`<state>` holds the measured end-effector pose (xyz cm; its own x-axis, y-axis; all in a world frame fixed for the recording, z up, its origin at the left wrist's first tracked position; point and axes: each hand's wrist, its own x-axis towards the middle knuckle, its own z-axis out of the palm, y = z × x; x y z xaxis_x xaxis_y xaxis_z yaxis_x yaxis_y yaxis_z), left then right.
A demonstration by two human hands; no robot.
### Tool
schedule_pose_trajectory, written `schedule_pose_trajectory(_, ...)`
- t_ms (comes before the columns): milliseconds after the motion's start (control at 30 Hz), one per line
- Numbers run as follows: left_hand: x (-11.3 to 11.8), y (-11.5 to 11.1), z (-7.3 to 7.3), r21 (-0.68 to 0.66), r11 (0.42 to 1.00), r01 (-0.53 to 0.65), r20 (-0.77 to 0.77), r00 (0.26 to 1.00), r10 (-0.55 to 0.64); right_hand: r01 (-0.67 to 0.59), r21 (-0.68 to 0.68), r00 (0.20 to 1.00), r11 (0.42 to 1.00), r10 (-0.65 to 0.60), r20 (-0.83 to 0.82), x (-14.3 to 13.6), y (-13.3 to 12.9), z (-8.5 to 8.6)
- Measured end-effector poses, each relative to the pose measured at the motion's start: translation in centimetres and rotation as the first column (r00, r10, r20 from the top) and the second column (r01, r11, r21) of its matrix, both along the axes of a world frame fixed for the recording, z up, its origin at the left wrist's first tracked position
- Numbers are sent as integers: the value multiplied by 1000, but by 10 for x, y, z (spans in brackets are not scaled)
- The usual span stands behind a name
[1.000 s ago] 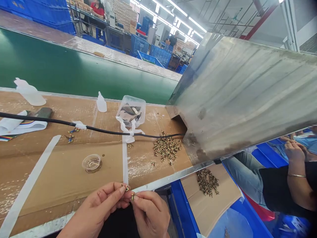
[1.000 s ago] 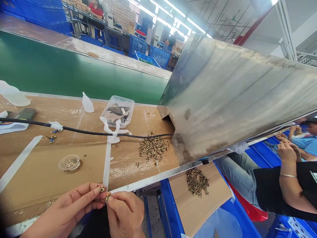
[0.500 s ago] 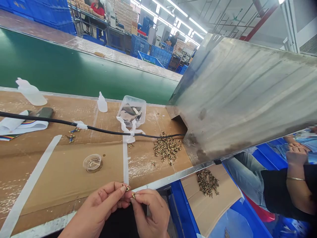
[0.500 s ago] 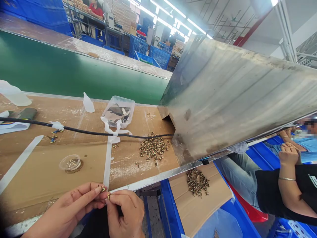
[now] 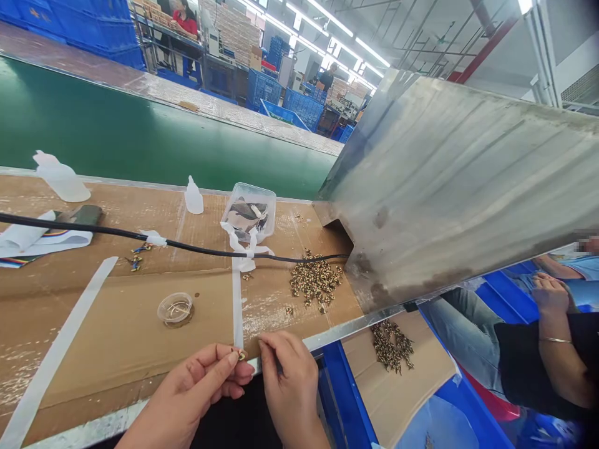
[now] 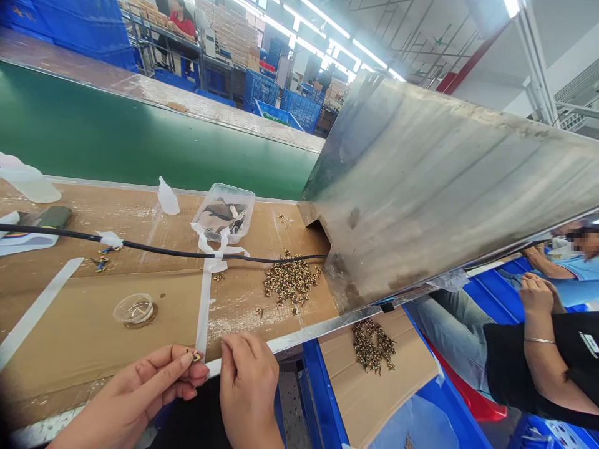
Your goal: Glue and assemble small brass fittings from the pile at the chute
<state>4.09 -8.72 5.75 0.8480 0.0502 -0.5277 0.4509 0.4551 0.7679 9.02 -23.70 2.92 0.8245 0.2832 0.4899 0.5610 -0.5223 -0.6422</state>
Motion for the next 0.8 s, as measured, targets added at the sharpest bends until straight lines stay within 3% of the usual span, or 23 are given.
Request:
schedule_pose_trajectory(67, 0, 0, -1, -12, 1000, -11, 3, 1000, 11, -10, -20, 1000, 1000, 10, -13, 1, 0, 1)
schedule_pose_trajectory(300, 0, 1, -6, -10, 1000, 14, 18, 1000, -14, -74, 205, 991, 976, 95, -91, -10, -4, 4)
schedule_pose_trajectory(633, 2, -2, -1, 76, 997, 17, 81, 996, -23, -110, 254, 983, 961, 142, -112, -18, 6, 6)
schedule_pose_trajectory(800, 2, -2, -7, 112, 993, 29, 102, 994, -40, -92, 260, 959, 961, 156, -235, -19, 4, 9)
